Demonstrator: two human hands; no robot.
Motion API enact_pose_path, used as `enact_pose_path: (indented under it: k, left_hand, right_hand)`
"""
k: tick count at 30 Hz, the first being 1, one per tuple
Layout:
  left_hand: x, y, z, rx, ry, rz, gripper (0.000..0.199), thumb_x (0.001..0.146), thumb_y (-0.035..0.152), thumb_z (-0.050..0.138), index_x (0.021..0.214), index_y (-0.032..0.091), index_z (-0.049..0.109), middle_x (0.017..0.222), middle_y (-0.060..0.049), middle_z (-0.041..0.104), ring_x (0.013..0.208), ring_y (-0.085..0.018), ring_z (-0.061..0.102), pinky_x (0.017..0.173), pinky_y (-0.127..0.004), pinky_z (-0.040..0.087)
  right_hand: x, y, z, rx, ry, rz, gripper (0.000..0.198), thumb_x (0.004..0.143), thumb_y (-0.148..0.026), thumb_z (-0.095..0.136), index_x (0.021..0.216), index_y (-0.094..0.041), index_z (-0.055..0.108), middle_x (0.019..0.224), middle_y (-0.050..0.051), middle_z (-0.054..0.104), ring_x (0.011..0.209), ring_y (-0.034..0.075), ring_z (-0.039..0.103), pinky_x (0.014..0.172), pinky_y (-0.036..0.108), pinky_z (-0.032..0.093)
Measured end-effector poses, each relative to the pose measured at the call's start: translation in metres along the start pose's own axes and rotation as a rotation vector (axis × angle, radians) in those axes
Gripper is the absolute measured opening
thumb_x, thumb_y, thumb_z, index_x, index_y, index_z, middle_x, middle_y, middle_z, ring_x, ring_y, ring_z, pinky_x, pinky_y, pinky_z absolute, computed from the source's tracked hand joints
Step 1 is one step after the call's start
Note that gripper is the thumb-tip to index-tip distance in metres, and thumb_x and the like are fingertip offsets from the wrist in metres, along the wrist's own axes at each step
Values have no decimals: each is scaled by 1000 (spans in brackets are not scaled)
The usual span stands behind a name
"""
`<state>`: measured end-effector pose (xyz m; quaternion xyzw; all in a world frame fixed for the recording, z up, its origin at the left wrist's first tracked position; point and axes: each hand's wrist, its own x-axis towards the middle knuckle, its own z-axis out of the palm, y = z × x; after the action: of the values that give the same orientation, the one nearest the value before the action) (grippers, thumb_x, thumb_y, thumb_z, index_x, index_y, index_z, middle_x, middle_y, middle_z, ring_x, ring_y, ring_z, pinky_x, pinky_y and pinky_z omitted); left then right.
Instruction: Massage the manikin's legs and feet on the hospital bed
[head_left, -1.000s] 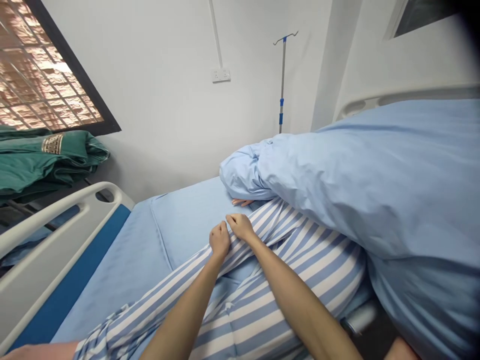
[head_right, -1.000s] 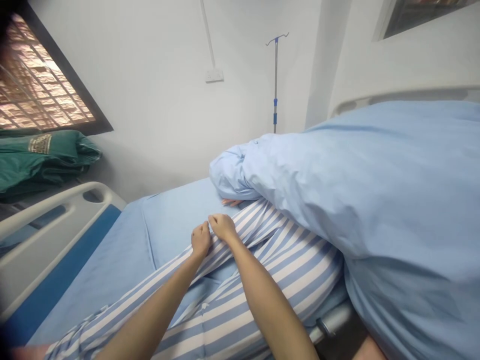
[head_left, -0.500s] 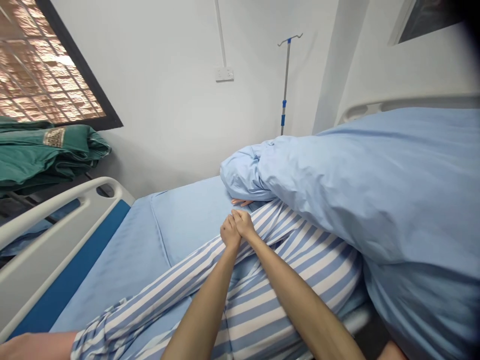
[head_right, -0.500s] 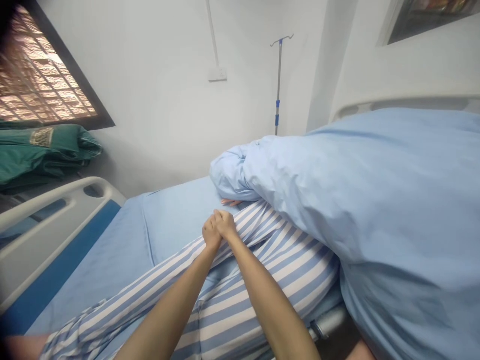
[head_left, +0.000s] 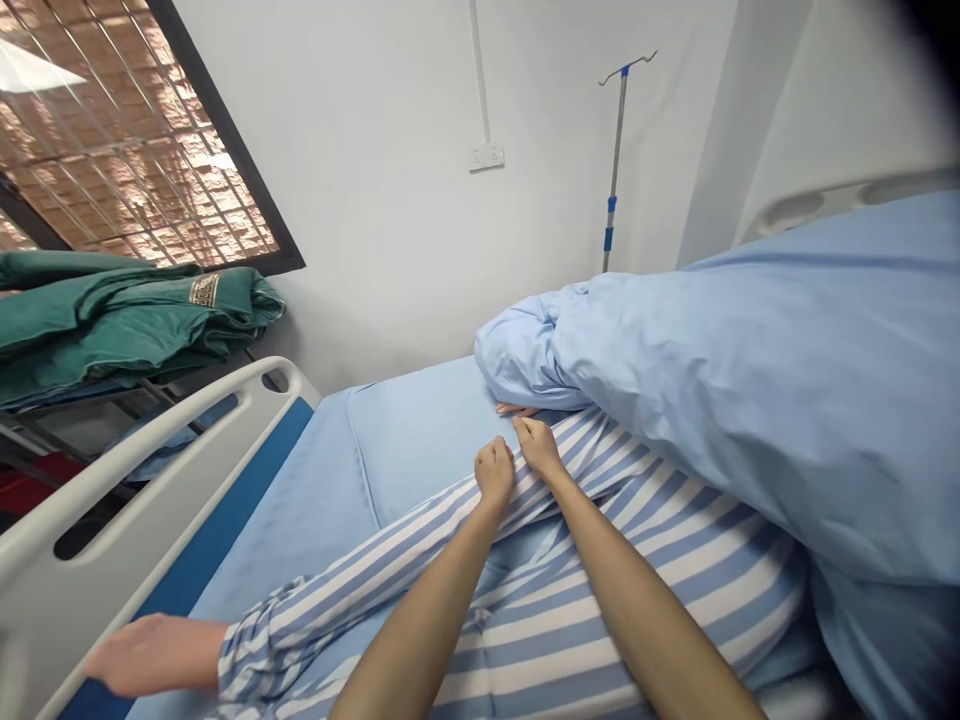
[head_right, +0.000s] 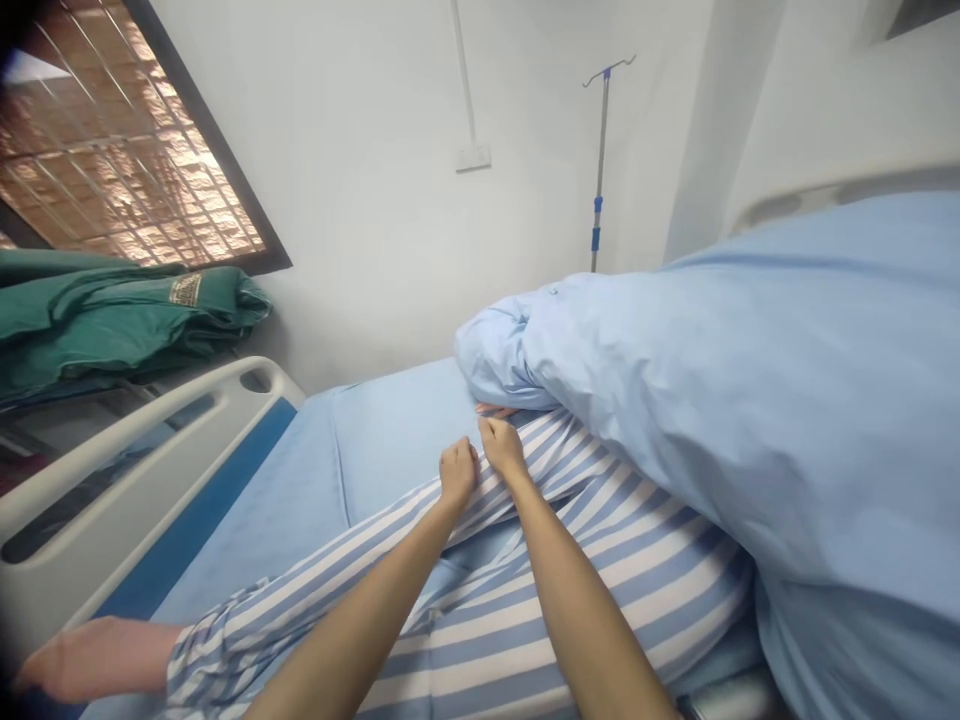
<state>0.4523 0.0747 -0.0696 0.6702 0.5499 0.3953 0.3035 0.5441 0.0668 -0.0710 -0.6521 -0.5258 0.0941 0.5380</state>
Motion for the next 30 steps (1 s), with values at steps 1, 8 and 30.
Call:
enact_pose_path:
  k: [1,8,30]
  left_hand:
    - [4,3,-1,-63,-13,-13,43,77,36,20,51,17,48,47,-1,51,51,-11,47,53,-22,32]
    - [14,16,15,43,31,49,37,74,35,27,52,16,50,54,-3,55,53,-11,45,52,-22,31]
    - [1,-17,-38,33,8,36,28,66,29,37,42,17,31,42,5,28,46,-7,30,45,-20,20]
  right_hand:
    - [1,0,0,24,6,7,43,79,-42,28,49,-16,45,44,-2,41,46,9,34,46,21,21]
    - [1,0,-3,96,25,-4,43,78,-43,28,48,-16,43,45,-2,40,47,9,34,45,21,23]
    - [14,21,-26,-433,-12,35,44,82,-43,24,77,-21,62,71,6,62,59,13,50,52,23,21]
